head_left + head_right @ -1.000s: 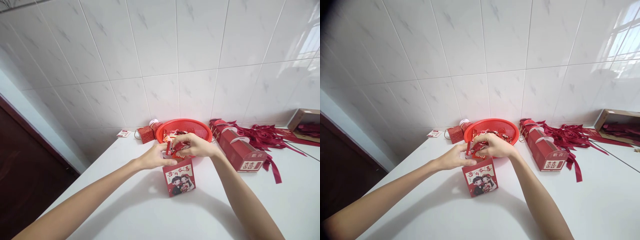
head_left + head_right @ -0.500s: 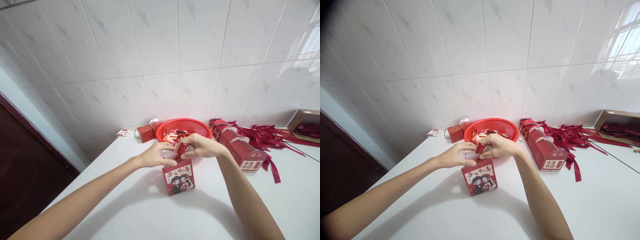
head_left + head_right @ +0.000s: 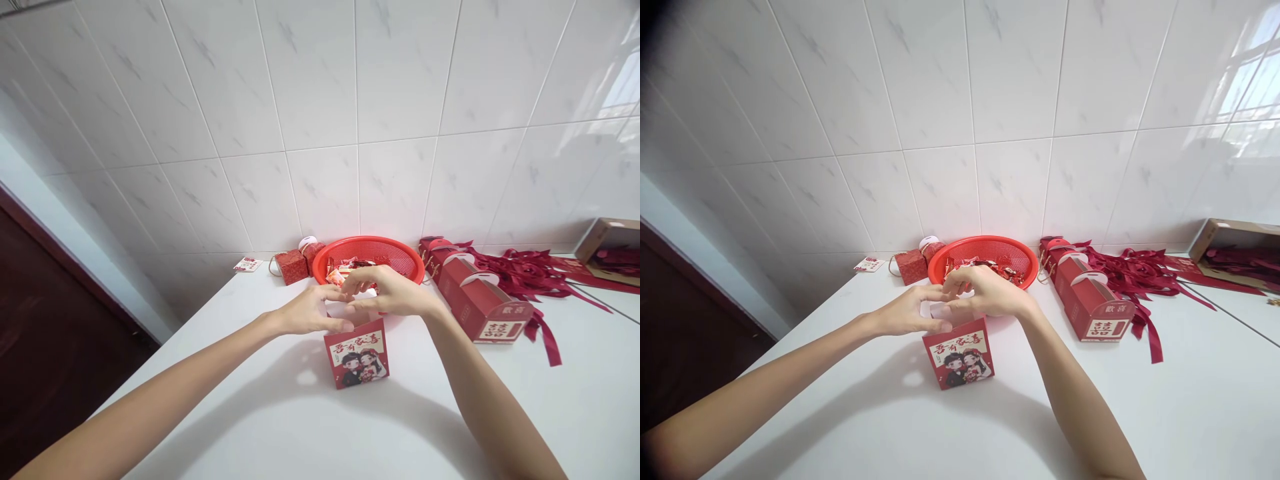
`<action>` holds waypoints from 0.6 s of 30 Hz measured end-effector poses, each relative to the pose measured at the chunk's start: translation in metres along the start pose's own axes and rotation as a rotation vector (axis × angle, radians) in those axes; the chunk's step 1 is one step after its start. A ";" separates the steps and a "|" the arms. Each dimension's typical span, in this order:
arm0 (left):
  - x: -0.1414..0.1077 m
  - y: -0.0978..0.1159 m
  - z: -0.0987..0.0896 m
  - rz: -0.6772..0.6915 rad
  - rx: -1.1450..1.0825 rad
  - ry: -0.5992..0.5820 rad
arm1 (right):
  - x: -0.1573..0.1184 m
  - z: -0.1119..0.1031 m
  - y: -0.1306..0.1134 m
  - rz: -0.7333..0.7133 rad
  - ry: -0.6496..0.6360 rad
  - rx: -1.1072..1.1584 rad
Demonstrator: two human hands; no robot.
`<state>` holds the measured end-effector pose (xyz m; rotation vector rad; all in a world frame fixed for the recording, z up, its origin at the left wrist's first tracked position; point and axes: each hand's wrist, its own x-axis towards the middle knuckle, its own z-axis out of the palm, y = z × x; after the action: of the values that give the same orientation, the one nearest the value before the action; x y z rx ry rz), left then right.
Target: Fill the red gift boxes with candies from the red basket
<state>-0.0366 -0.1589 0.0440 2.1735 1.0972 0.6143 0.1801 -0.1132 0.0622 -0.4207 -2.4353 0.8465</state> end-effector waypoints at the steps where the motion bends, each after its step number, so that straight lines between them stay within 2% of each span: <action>1: 0.000 -0.001 0.000 0.001 0.010 -0.003 | -0.002 -0.002 0.001 0.002 0.010 0.004; 6: 0.001 -0.004 -0.001 0.042 0.104 0.037 | -0.011 -0.013 0.004 0.086 0.008 -0.093; 11: 0.003 -0.007 0.000 0.120 0.198 0.014 | -0.023 -0.009 0.009 0.203 -0.051 -0.192; 14: 0.004 -0.008 0.007 0.175 0.174 0.045 | -0.035 -0.002 0.017 0.267 -0.065 -0.152; 18: 0.009 -0.002 0.019 0.226 0.142 0.015 | -0.056 0.005 0.019 0.259 0.022 -0.015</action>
<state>-0.0207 -0.1563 0.0302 2.4414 0.9343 0.6698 0.2254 -0.1264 0.0258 -0.7594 -2.4005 0.9245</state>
